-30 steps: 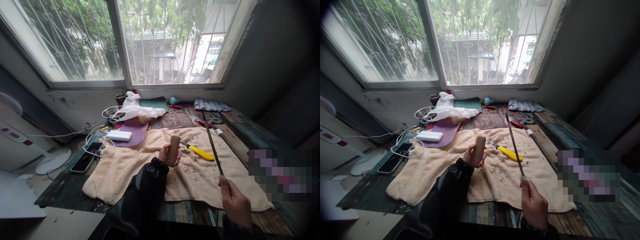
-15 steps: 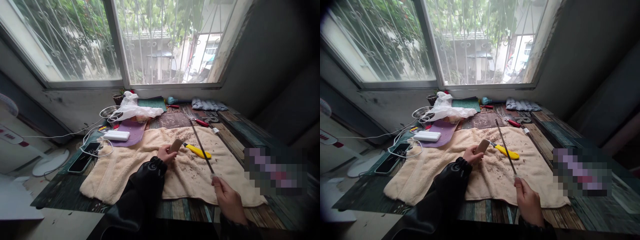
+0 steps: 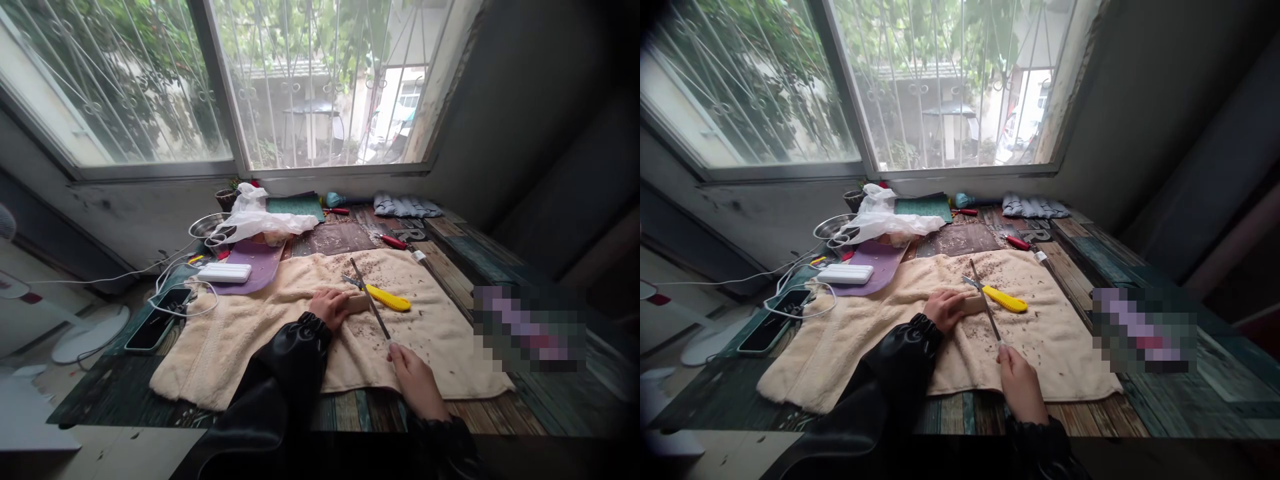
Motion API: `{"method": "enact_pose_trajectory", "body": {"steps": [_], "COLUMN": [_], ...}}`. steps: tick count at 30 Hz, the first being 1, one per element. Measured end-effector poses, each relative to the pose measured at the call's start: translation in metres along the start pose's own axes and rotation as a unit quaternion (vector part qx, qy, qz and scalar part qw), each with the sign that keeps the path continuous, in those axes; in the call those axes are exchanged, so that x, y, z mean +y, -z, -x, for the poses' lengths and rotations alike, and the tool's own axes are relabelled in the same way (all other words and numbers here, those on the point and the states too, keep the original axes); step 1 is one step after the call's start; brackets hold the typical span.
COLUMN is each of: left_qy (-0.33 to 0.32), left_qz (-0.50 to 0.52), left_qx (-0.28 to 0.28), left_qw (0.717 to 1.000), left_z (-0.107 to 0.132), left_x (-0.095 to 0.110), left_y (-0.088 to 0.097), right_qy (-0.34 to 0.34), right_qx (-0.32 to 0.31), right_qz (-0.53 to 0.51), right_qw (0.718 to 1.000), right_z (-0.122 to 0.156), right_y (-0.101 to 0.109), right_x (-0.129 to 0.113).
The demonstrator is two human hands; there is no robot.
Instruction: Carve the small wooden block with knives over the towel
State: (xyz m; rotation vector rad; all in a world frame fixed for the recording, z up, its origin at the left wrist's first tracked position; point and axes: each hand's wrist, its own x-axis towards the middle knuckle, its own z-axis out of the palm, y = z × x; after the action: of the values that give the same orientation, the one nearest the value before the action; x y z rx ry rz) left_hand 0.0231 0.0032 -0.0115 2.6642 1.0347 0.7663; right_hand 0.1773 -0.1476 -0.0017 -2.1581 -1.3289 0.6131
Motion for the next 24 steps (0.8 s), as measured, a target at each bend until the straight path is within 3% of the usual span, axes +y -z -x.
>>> {"method": "enact_pose_trajectory", "body": {"steps": [24], "left_qy": [-0.008], "left_qz": [-0.005], "left_qx": [0.018], "left_qw": [1.0], "left_z": [0.0012], "left_x": [0.0003], "left_y": [-0.0052], "right_qy": [0.004], "right_qx": [0.002], "right_qz": [0.069], "right_qw": [0.998], "right_z": [-0.0047], "right_y": [-0.0089], "right_x": [-0.0013]}}
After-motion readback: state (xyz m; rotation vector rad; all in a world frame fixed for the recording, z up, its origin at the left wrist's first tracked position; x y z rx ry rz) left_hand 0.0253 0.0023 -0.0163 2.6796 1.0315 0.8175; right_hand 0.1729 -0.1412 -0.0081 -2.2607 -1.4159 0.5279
